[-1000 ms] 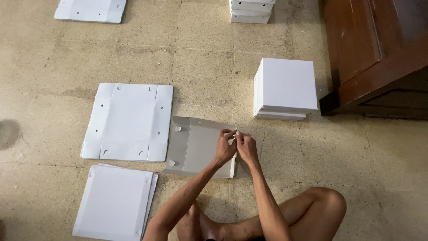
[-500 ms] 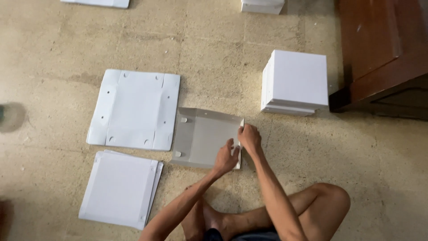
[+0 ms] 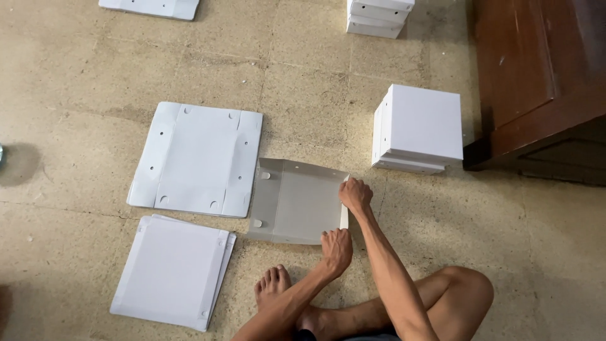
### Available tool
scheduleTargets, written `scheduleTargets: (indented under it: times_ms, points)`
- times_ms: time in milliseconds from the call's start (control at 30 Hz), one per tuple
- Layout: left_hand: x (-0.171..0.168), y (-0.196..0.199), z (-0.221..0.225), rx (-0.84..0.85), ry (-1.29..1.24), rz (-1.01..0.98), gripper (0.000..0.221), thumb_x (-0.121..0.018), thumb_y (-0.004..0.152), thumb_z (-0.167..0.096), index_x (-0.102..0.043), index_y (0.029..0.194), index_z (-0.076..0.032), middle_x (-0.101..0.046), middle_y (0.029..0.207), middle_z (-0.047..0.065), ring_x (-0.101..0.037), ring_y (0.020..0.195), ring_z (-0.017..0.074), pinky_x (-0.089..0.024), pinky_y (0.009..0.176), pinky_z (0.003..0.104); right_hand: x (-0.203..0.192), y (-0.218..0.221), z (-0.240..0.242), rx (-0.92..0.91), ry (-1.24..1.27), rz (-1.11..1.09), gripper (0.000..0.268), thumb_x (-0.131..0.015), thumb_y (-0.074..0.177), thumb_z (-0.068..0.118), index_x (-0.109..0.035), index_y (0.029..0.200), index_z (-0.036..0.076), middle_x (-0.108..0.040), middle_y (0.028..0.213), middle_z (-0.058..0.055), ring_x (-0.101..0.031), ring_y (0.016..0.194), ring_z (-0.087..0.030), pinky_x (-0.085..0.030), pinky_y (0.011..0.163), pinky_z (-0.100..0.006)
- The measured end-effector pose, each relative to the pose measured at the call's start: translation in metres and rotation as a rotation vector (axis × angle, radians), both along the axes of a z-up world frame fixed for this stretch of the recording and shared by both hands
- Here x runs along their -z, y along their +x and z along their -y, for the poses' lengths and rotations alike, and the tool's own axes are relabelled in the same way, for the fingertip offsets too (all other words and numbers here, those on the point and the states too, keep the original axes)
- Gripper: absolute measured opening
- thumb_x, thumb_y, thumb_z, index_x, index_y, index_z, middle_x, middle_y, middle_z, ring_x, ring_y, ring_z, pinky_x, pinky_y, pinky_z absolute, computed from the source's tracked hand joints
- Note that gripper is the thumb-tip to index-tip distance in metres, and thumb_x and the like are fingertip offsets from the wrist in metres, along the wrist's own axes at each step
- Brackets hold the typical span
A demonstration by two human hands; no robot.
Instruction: Assembling cardboard boxes by folding flat sheets and tucking tabs into place.
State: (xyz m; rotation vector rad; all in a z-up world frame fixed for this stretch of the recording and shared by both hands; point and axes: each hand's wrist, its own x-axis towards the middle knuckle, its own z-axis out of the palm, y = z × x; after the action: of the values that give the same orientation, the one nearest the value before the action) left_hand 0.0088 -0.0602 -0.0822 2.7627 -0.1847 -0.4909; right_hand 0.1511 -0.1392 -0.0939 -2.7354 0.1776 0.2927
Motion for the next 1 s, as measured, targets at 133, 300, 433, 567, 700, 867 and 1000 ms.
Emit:
scheduleTargets:
  times_ms: [133, 300, 433, 567, 700, 867, 1000]
  points:
    - [-0.019, -0.005, -0.006, -0.014, -0.026, 0.061, 0.020, -0.059, 0.092, -0.014, -0.071, 0.076, -0.012, -0.072, 0.071, 0.005, -0.074, 0.075, 0.0246, -0.051, 0.092, 0.042, -0.010, -0.003, -0.002, 0.042, 0.011, -0.051, 0.043, -0.044, 0.092, 0.026, -0.071, 0.094, -0.007, -0.070, 0.088, -0.029, -0.071, 0.088, -0.050, -0.055, 0.073, -0.058]
    - [-0.007, -0.005, -0.007, -0.050, -0.066, 0.073, 0.018, -0.059, 0.092, -0.016, -0.067, 0.078, -0.010, -0.069, 0.068, 0.007, -0.074, 0.072, 0.0300, -0.051, 0.087, 0.045, -0.019, -0.005, -0.003, 0.086, -0.012, -0.102, 0.049, -0.043, 0.093, 0.032, -0.070, 0.098, -0.008, -0.069, 0.091, -0.031, -0.070, 0.089, -0.050, -0.054, 0.075, -0.058]
    - [-0.007, -0.007, -0.007, -0.020, -0.051, 0.113, 0.016, -0.055, 0.094, -0.011, -0.066, 0.082, -0.007, -0.070, 0.068, 0.008, -0.075, 0.073, 0.0317, -0.050, 0.091, 0.046, -0.003, 0.001, -0.001, 0.090, 0.006, -0.073, 0.049, -0.042, 0.093, 0.030, -0.071, 0.097, -0.009, -0.069, 0.089, -0.031, -0.070, 0.087, -0.051, -0.054, 0.073, -0.059]
    - [0.018, -0.010, -0.005, -0.072, -0.170, 0.311, 0.021, -0.060, 0.087, -0.005, -0.061, 0.066, -0.006, -0.055, 0.047, 0.005, -0.044, 0.039, 0.0175, -0.051, 0.078, 0.044, 0.013, 0.004, 0.001, 0.075, -0.018, 0.008, 0.033, -0.050, 0.095, 0.023, -0.066, 0.087, -0.005, -0.067, 0.075, -0.020, -0.065, 0.057, -0.032, -0.053, 0.053, -0.042]
    - [0.013, -0.009, -0.006, -0.054, -0.178, 0.309, 0.020, -0.058, 0.088, -0.005, -0.062, 0.068, -0.005, -0.058, 0.049, 0.008, -0.045, 0.038, 0.0197, -0.049, 0.072, 0.040, 0.018, 0.006, 0.003, 0.071, -0.048, -0.003, 0.034, -0.049, 0.095, 0.024, -0.065, 0.091, -0.006, -0.068, 0.080, -0.022, -0.067, 0.063, -0.035, -0.054, 0.057, -0.045]
    - [0.006, -0.009, -0.008, -0.033, -0.168, 0.305, 0.017, -0.059, 0.086, -0.003, -0.063, 0.069, -0.005, -0.057, 0.049, 0.007, -0.047, 0.039, 0.0186, -0.050, 0.074, 0.041, 0.005, 0.007, 0.001, 0.097, -0.034, -0.066, 0.035, -0.049, 0.095, 0.024, -0.067, 0.092, -0.006, -0.069, 0.078, -0.022, -0.068, 0.060, -0.033, -0.054, 0.055, -0.043]
    - [0.008, -0.015, -0.015, -0.003, -0.215, 0.340, 0.019, -0.057, 0.087, -0.003, -0.061, 0.068, -0.004, -0.051, 0.048, 0.004, -0.040, 0.039, 0.0157, -0.050, 0.067, 0.039, 0.013, 0.003, 0.014, 0.131, 0.009, -0.126, 0.032, -0.050, 0.098, 0.025, -0.066, 0.086, 0.000, -0.062, 0.065, -0.010, -0.055, 0.048, -0.022, -0.045, 0.046, -0.035]
